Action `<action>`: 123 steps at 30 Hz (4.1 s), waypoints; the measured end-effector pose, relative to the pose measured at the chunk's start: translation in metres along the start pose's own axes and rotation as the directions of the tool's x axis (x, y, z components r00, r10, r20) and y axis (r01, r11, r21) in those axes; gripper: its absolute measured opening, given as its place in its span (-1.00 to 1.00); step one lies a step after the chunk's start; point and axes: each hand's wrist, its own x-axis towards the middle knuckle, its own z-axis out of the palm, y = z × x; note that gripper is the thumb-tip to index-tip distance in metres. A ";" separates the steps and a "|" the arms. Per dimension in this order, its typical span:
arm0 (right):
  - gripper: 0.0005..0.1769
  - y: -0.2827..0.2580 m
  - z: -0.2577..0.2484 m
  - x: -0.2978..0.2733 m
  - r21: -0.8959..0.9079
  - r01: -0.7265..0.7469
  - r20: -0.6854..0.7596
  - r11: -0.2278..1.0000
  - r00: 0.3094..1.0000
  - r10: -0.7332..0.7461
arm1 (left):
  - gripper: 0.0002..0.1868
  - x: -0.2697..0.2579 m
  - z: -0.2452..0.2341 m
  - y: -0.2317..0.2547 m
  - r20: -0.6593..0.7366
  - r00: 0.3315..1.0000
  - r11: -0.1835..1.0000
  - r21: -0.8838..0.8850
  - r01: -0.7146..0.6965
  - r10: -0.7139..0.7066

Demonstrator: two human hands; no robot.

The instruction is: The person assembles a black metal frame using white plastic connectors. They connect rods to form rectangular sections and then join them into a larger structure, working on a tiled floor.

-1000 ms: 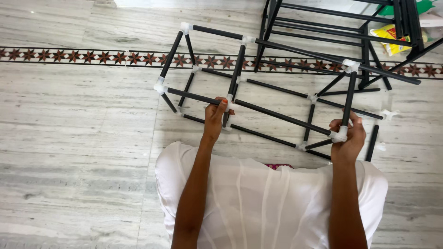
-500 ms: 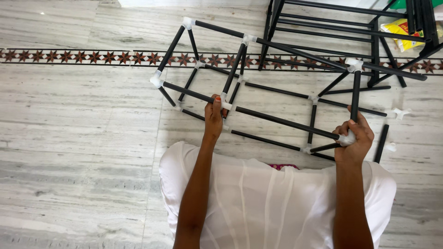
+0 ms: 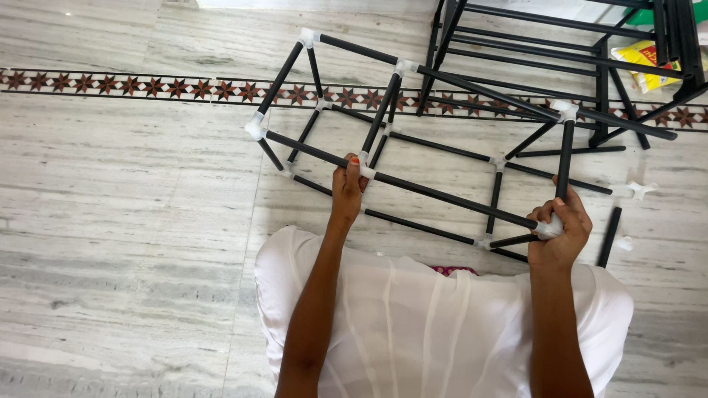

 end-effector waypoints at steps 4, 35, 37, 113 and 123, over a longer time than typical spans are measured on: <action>-0.50 0.000 -0.003 0.003 0.024 0.000 -0.032 1.000 0.999 0.001 | -0.52 -0.001 0.002 -0.002 0.007 1.000 1.000 -0.008 -0.010 0.010; -0.39 0.008 -0.011 0.014 0.035 0.000 -0.082 0.999 0.997 0.003 | -0.54 0.002 0.008 -0.008 -0.007 1.000 0.991 -0.133 -0.018 0.018; -0.39 0.006 -0.010 0.013 0.057 -0.004 -0.064 0.998 0.998 0.008 | -0.54 0.002 0.007 -0.007 -0.009 1.000 0.992 -0.122 -0.004 0.003; -0.57 -0.005 0.018 -0.034 -0.464 0.869 0.675 0.174 0.474 -0.566 | -0.30 0.023 -0.061 -0.059 0.075 0.872 0.452 0.875 0.175 -0.483; -0.73 -0.029 0.024 0.132 -0.744 0.630 0.521 0.223 0.756 -0.396 | -0.55 -0.007 -0.047 -0.025 0.136 0.842 0.192 0.981 -0.039 -0.522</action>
